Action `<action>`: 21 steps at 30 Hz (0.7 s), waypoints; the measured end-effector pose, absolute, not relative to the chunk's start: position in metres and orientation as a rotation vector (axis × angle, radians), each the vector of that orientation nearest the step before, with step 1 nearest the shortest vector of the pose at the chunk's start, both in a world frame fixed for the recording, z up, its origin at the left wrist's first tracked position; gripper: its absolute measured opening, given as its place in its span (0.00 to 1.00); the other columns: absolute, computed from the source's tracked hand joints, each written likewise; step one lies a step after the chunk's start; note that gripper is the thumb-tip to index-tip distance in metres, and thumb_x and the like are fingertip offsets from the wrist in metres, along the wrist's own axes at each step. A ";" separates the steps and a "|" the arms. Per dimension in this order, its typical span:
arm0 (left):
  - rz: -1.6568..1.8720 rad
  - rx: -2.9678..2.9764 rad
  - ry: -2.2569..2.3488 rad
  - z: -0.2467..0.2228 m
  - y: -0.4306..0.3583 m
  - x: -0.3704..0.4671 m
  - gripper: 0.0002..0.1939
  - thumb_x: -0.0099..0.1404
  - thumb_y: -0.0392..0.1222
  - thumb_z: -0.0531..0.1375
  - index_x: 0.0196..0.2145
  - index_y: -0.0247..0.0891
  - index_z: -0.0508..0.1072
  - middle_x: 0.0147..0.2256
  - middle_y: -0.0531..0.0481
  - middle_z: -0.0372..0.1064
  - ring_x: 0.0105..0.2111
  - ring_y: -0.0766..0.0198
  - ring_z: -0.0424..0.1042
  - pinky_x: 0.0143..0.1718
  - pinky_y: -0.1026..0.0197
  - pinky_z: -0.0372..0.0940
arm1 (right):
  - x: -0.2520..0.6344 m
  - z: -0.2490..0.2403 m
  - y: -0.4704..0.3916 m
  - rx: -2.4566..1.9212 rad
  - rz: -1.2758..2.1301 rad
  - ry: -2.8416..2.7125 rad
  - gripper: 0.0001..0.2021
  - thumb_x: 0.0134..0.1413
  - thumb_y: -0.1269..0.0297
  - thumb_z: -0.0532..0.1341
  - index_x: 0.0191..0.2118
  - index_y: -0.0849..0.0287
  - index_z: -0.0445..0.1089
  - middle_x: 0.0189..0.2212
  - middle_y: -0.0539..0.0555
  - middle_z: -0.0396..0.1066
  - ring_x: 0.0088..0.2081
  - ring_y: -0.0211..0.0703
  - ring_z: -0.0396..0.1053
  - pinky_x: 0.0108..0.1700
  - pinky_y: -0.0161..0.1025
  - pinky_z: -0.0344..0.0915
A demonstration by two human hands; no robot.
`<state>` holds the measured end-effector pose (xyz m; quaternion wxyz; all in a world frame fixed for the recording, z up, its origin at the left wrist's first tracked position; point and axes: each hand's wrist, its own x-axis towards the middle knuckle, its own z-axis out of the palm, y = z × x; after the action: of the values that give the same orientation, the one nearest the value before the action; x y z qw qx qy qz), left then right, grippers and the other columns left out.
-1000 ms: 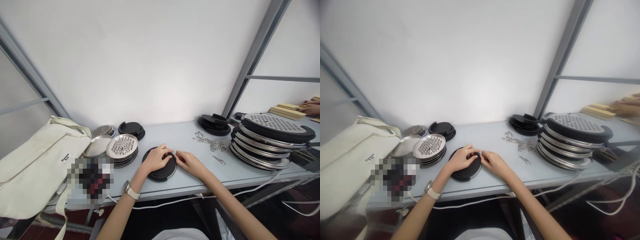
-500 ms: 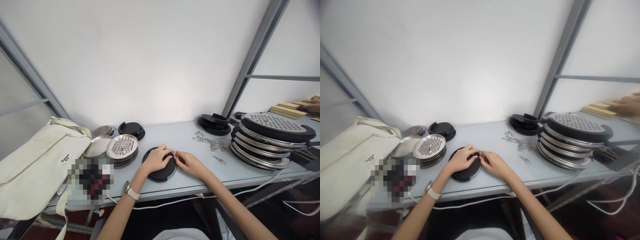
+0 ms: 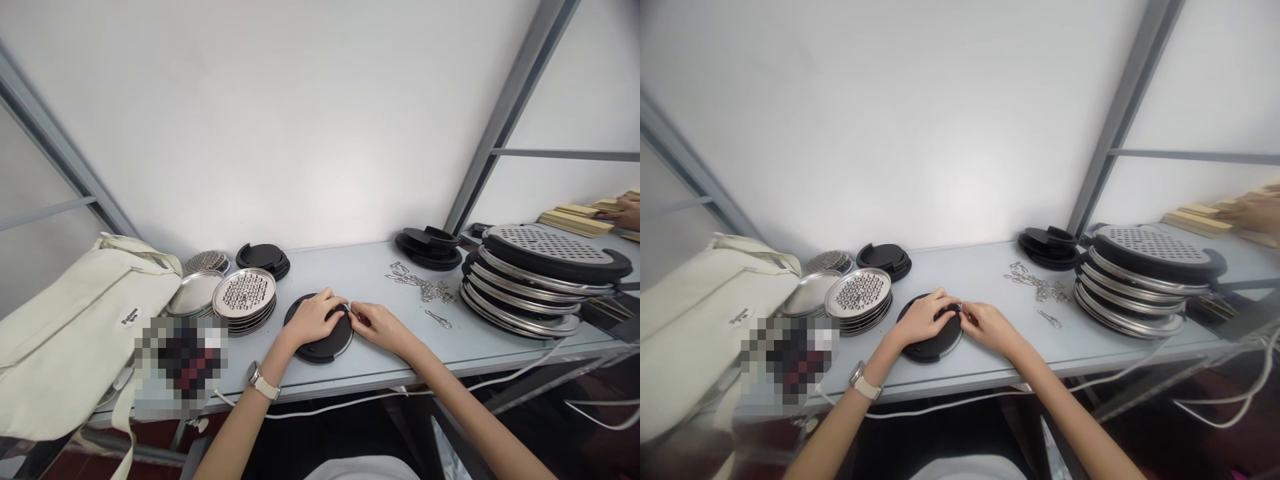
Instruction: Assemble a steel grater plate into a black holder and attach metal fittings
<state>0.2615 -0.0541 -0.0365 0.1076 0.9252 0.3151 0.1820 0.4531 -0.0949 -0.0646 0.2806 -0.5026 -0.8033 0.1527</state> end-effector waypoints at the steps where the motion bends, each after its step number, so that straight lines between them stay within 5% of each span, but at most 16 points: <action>1: 0.537 2.724 0.929 -0.037 -0.054 0.262 0.14 0.67 0.43 0.49 0.49 0.45 0.65 0.40 0.50 0.62 0.35 0.63 0.67 0.38 0.61 0.61 | 0.453 -0.065 -0.095 -1.347 0.407 -2.151 0.10 0.58 0.63 0.49 0.27 0.58 0.57 0.21 0.46 0.59 0.22 0.33 0.55 0.26 0.31 0.50; 21: 0.554 2.705 0.918 -0.037 -0.054 0.262 0.13 0.67 0.42 0.50 0.49 0.43 0.63 0.40 0.50 0.62 0.35 0.64 0.67 0.36 0.62 0.61 | 0.453 -0.063 -0.096 -1.347 0.381 -2.156 0.09 0.58 0.63 0.50 0.26 0.58 0.55 0.20 0.46 0.58 0.22 0.33 0.54 0.26 0.31 0.49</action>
<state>0.2621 -0.0540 -0.0368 0.1153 0.9234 0.3135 0.1891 0.4532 -0.0964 -0.0631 0.2816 -0.5029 -0.8047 0.1422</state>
